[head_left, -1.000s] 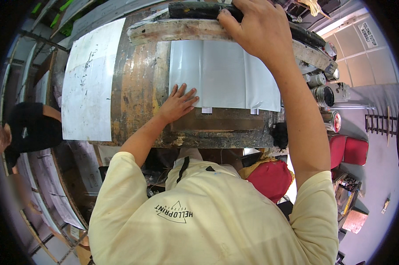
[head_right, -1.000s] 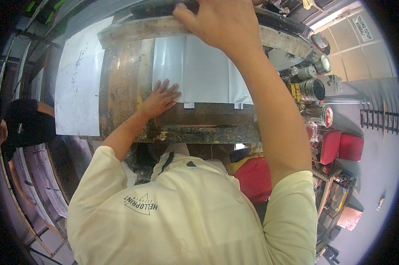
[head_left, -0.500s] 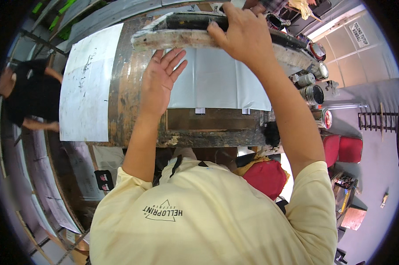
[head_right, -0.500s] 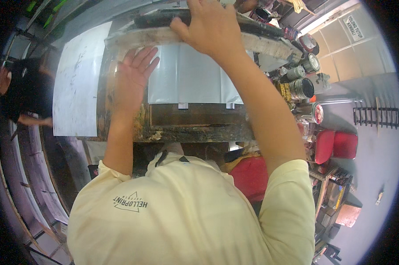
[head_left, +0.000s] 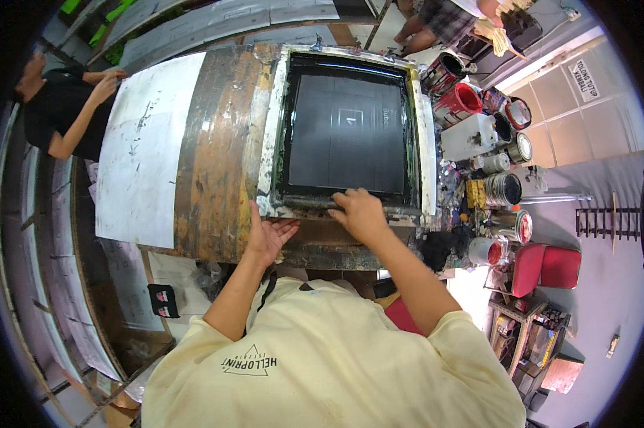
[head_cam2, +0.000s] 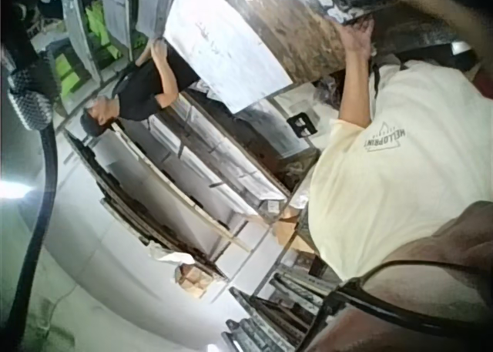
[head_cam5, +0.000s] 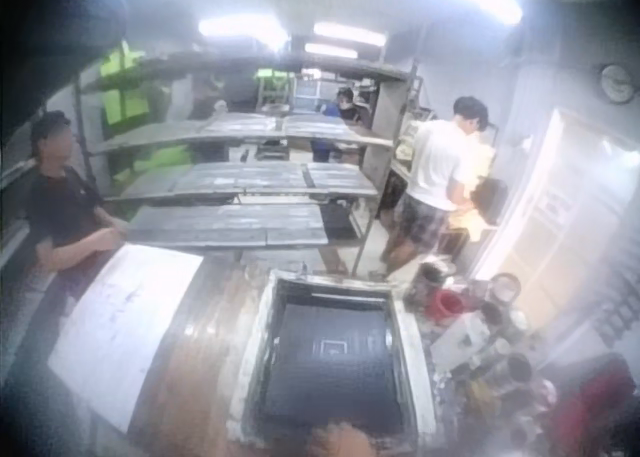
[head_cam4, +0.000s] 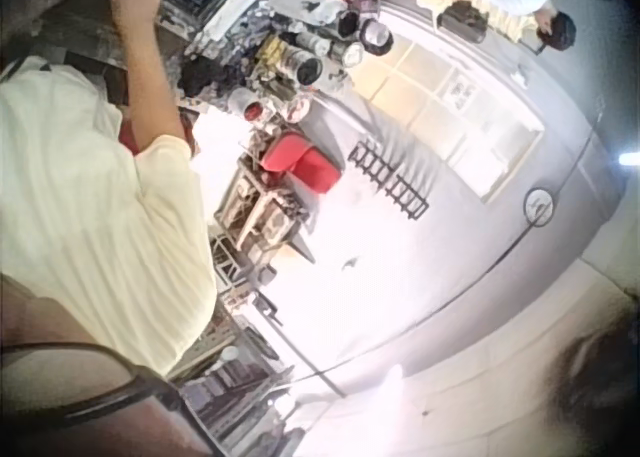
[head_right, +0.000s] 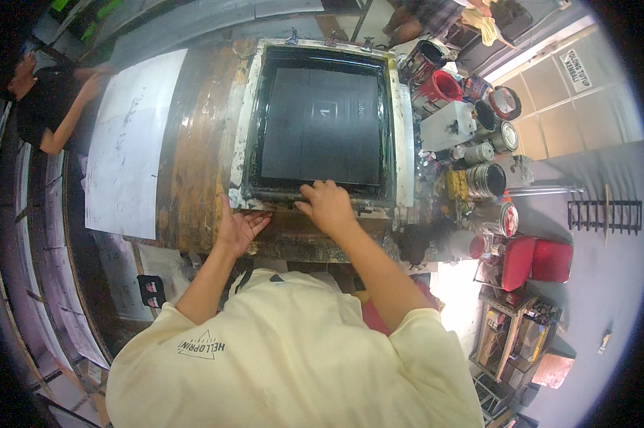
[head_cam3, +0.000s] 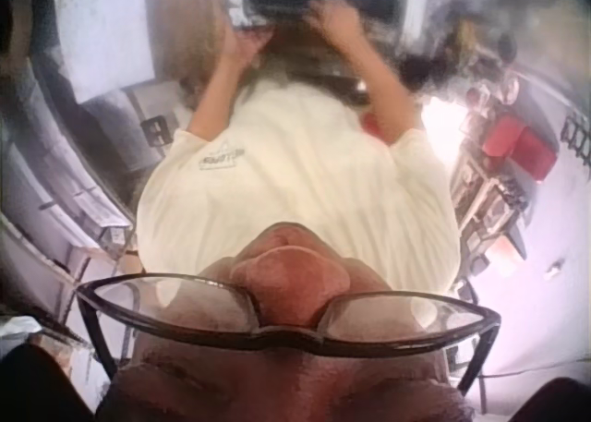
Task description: The person performs manual screen printing on white plastic mailers by positioning each sheet under a mesh frame, pulling a squeegee across the screen to apply black ink, and then lifting the frame to reveal the print.
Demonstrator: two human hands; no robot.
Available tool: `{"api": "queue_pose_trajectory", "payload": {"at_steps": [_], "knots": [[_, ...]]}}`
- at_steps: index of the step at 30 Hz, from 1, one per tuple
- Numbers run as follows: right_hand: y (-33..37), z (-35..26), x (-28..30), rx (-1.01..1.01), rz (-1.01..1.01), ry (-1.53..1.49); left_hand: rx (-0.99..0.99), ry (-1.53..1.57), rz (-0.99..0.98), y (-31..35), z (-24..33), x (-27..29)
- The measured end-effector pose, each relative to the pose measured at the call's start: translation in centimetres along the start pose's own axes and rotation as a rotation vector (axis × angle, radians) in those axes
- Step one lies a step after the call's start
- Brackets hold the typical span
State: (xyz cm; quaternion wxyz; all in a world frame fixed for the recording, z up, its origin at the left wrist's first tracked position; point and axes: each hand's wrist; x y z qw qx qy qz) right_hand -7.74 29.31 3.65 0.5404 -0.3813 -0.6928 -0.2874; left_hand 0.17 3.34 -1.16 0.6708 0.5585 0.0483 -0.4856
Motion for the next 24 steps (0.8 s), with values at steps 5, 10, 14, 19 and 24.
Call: {"api": "queue_pose_trajectory", "payload": {"at_steps": [5,10,14,19,24], "knots": [[0.8,0.3,-4.3,0.034,0.018,0.080,0.096,-0.023,0.109,-2.4,0.0,0.8],[-6.6,3.7,-4.5,0.084,0.104,0.150,0.134,-0.011,0.135,-2.2,0.0,1.2],[-16.3,8.6,-4.6,0.032,0.133,0.142,0.162,0.026,0.092,-2.1,0.1,1.9],[-27.4,15.1,-3.6,0.046,0.211,0.189,0.209,-0.012,0.063,-1.8,0.7,1.6],[-35.4,19.6,2.1,0.095,-0.053,0.157,0.287,0.035,-0.074,-1.2,1.0,3.3]]}}
Point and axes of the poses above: each hand's wrist, its own y-axis away from the middle knuckle, its own x-axis out of the back of the hand, z = x × y, and after that the axes turned 5 degrees about y, right-handed
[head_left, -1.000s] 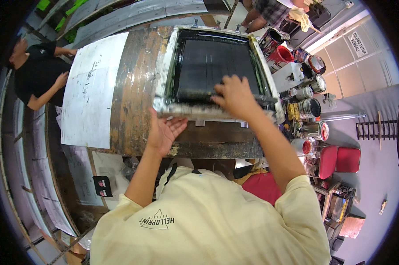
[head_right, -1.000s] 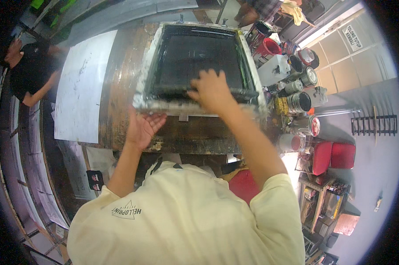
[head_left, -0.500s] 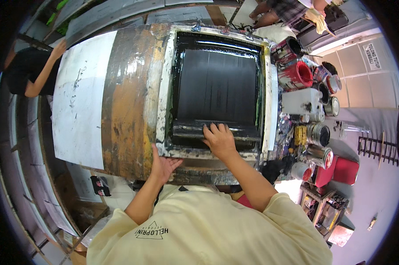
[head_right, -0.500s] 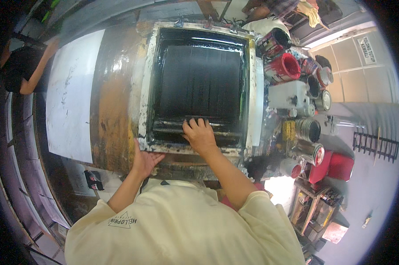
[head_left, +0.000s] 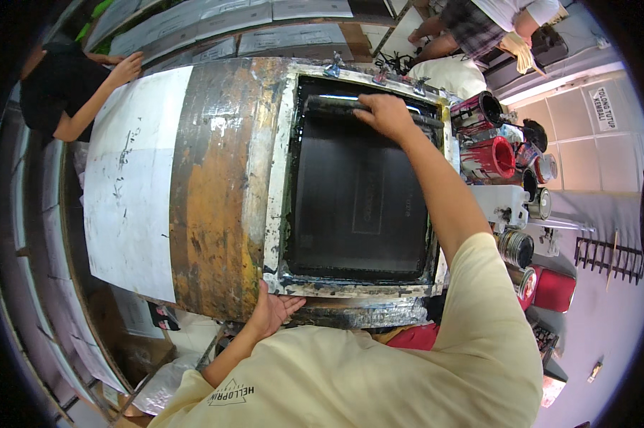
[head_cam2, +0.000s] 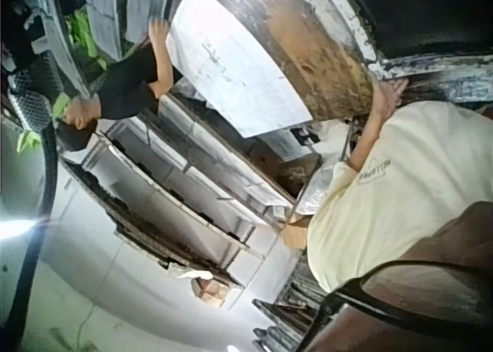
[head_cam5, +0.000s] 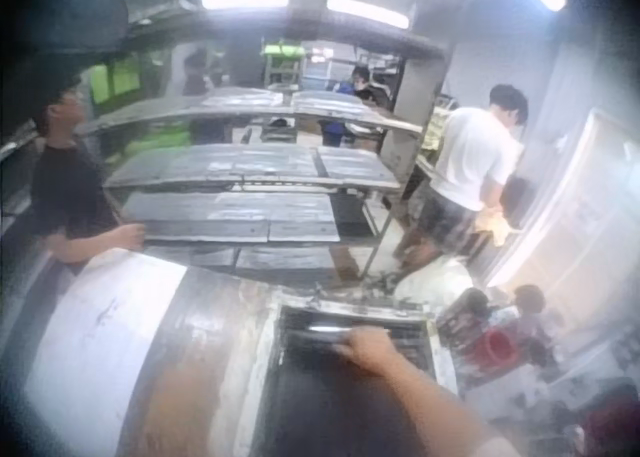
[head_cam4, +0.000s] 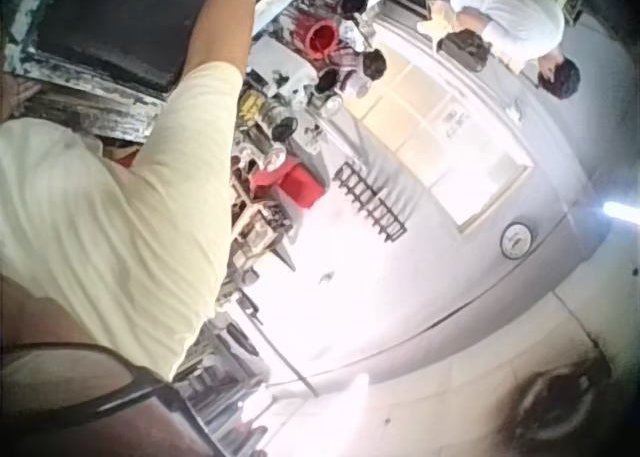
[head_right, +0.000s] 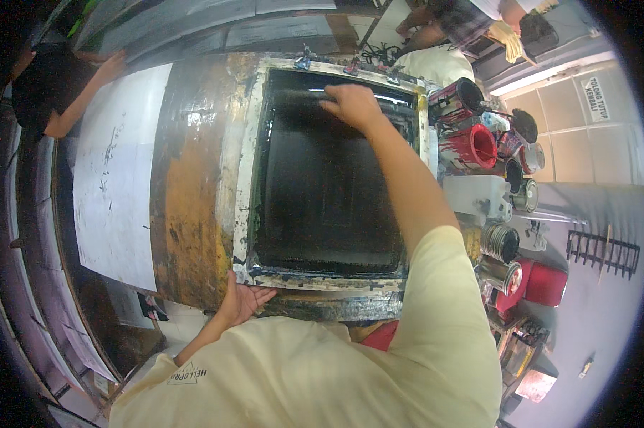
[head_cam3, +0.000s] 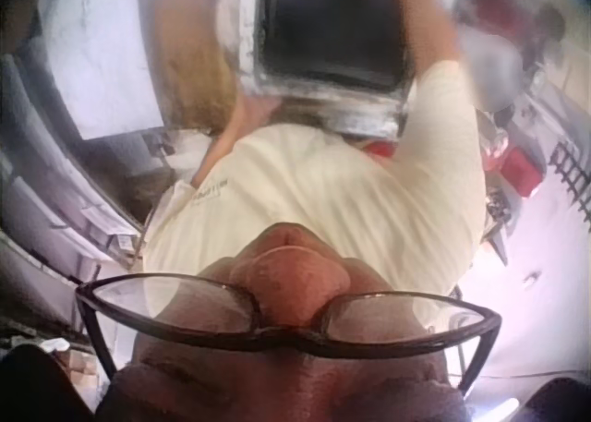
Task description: The person performs manual screen printing on white plastic mailers by positioning each sheet under a mesh frame, pulling a squeegee across the screen to apply black ink, and then lifting the frame to reveal the print.
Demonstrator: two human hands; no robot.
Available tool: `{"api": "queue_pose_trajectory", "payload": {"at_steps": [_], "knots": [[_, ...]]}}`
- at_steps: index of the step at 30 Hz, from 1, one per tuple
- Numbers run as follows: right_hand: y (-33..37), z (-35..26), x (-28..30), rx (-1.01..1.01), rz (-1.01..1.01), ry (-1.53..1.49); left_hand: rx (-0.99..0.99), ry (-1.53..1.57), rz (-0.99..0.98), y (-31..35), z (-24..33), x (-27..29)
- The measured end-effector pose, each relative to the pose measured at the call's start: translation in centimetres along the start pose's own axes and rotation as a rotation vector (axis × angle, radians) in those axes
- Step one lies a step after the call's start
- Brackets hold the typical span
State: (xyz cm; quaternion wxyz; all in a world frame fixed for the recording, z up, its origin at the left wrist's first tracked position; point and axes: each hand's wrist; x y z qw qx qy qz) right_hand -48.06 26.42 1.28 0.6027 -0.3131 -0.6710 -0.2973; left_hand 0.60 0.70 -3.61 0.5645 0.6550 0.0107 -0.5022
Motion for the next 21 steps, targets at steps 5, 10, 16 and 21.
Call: {"api": "queue_pose_trajectory", "payload": {"at_steps": [5,10,16,21], "knots": [[-0.7,0.2,-1.1,-0.031,0.204,0.084,-0.120,-0.221,-0.116,1.6,-0.3,-0.3],[4.7,-3.5,-1.6,-0.064,0.094,0.066,-0.271,-0.216,-0.176,1.5,-1.8,1.0],[20.1,-14.6,1.2,-0.030,0.173,0.002,-0.365,-0.281,-0.178,3.1,-1.3,-1.6],[30.3,-22.3,7.3,-0.096,-0.025,0.008,-0.442,-0.365,-0.226,5.3,-0.1,-5.5]]}}
Point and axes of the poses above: each hand's wrist, its own y-axis away from the middle knuckle, its own x-axis out of the back of the hand, z = x × y, and after that the axes turned 5 degrees about y, right-handed
